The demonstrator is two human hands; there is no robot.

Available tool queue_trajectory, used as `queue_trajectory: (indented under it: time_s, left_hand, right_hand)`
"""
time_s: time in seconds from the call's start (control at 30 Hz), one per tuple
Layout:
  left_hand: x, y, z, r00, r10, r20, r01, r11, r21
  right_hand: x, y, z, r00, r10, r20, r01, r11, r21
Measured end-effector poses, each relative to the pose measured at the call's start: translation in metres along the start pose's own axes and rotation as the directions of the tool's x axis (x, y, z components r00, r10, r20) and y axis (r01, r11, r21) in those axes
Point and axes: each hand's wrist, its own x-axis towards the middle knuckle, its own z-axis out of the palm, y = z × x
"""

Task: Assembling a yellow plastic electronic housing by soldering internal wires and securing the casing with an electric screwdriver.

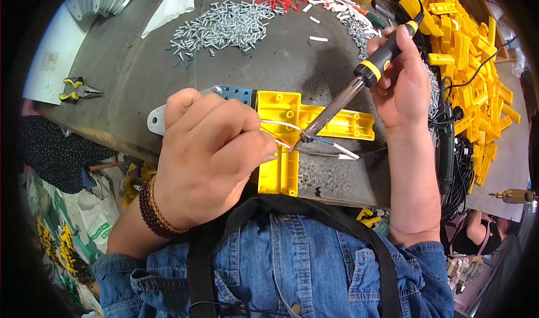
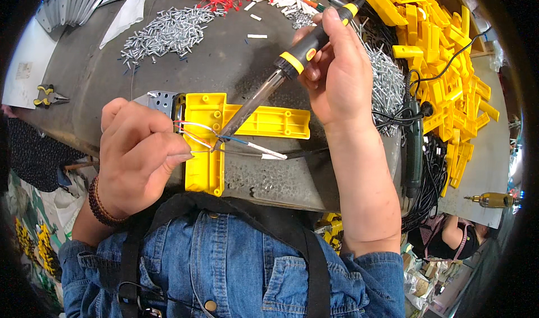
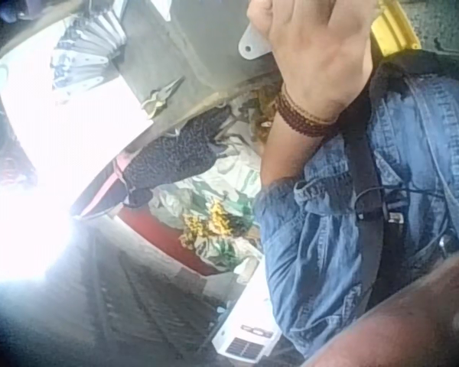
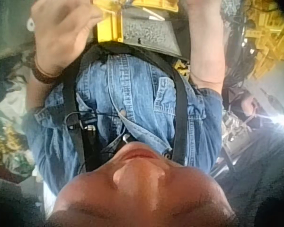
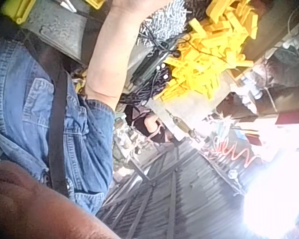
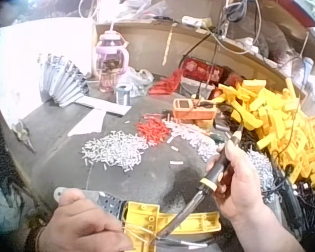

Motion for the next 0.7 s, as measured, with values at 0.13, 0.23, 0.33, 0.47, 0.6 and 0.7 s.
queue_trajectory:
  time_s: [0.13,0.23,0.33,0.47,0.6,0.7]
  left_hand:
    - [0.0,-0.001,0.003,1.0,0.0,-0.011,0.0,1.0,0.003]
    - [0.001,0.0,0.003,1.0,0.002,-0.003,-0.002,1.0,0.007]
    - [0.001,-0.001,0.005,1.0,0.012,-0.01,-0.012,1.0,0.005]
    - [-0.002,-0.001,0.005,0.999,0.012,-0.038,-0.013,1.0,-0.015]
    - [0.0,-0.001,-0.019,0.999,-0.042,0.014,0.043,0.998,-0.048]
    - [0.005,-0.033,-0.052,0.988,-0.156,0.002,0.152,0.966,0.209]
  right_hand:
    - [0.0,0.001,-0.002,1.0,-0.005,0.008,0.005,1.0,0.014]
    - [-0.002,0.0,0.001,1.0,-0.028,-0.008,0.028,1.0,-0.002]
    - [-0.003,0.0,0.001,0.999,-0.035,0.005,0.035,0.999,0.013]
    - [-0.004,0.0,0.003,0.999,-0.035,0.023,0.034,0.999,0.022]
    - [-0.004,0.001,0.009,0.999,-0.04,0.032,0.039,0.999,0.021]
    - [-0.002,0.001,0.003,0.999,-0.045,0.006,0.045,0.999,0.009]
